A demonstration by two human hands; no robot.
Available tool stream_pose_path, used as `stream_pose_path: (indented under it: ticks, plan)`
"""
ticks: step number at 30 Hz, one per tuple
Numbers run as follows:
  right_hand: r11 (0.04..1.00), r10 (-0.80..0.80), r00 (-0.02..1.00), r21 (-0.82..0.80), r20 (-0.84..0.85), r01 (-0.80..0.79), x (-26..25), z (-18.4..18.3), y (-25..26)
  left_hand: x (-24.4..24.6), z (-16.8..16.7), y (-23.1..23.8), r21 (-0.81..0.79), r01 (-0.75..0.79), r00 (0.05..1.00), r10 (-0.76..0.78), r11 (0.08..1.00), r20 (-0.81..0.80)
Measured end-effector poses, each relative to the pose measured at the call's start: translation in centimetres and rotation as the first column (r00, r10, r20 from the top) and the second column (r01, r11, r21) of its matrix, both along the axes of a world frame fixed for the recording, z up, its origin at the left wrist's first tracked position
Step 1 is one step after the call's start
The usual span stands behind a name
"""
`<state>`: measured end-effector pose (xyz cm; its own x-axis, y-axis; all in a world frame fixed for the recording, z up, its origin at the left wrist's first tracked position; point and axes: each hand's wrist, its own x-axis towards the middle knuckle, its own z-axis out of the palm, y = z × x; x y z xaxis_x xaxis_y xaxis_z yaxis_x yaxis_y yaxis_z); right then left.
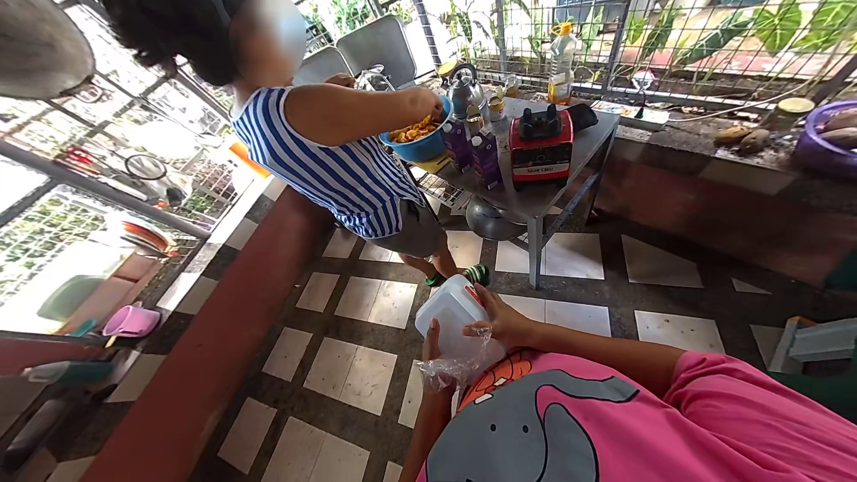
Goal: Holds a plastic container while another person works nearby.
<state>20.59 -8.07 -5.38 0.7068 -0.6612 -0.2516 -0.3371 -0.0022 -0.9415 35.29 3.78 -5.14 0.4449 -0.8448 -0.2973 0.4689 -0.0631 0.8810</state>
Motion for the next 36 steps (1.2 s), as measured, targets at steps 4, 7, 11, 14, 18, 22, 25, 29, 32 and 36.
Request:
stream_pose_path:
  ticks: [4, 7, 11, 14, 18, 22, 25, 29, 32, 36]
  plan:
    - [1.0, -0.002, 1.0, 0.005, 0.005, 0.002, 0.04, 0.03, 0.01, 0.24, -0.21, 0.06, -0.003, 0.013, 1.0, -0.013, 1.0, 0.025]
    - [1.0, 0.005, 1.0, 0.003, 0.005, -0.005, 0.09, 0.06, -0.01, 0.26, -0.18, 0.05, 0.002, 0.008, 1.0, -0.008, 1.0, 0.027]
    - [1.0, 0.01, 1.0, 0.005, 0.005, -0.01, 0.16, 0.11, 0.01, 0.14, -0.09, 0.02, -0.024, 0.001, 1.0, -0.001, 1.0, 0.0]
    - [1.0, 0.008, 1.0, 0.004, 0.011, -0.008, 0.12, 0.03, 0.09, 0.14, -0.13, 0.07, -0.026, -0.004, 1.0, 0.004, 1.0, -0.004]
    - [1.0, 0.008, 1.0, 0.008, 0.005, -0.008, 0.01, 0.07, 0.18, 0.08, -0.13, 0.05, -0.01, -0.011, 1.0, 0.011, 1.0, 0.0]
    - [1.0, 0.002, 1.0, 0.01, 0.008, -0.002, 0.02, -0.17, 0.21, 0.16, -0.35, 0.11, -0.002, -0.005, 1.0, 0.005, 1.0, 0.001]
    - [1.0, -0.001, 1.0, 0.016, 0.01, 0.001, -0.05, -0.13, 0.24, 0.1, -0.5, 0.06, 0.006, -0.013, 1.0, 0.013, 1.0, 0.016]
    - [1.0, -0.002, 1.0, 0.012, 0.007, 0.002, -0.16, -0.16, 0.27, -0.06, -0.37, 0.1, 0.007, -0.008, 1.0, 0.008, 1.0, 0.012]
    - [1.0, -0.004, 1.0, 0.013, 0.006, 0.004, -0.25, -0.13, 0.29, -0.19, -0.37, 0.12, -0.004, -0.011, 1.0, 0.011, 1.0, 0.0]
    - [1.0, 0.0, 1.0, 0.015, 0.0, 0.0, -0.44, 0.24, 0.39, -0.41, -0.2, 0.17, -0.003, -0.015, 1.0, 0.015, 1.0, 0.016]
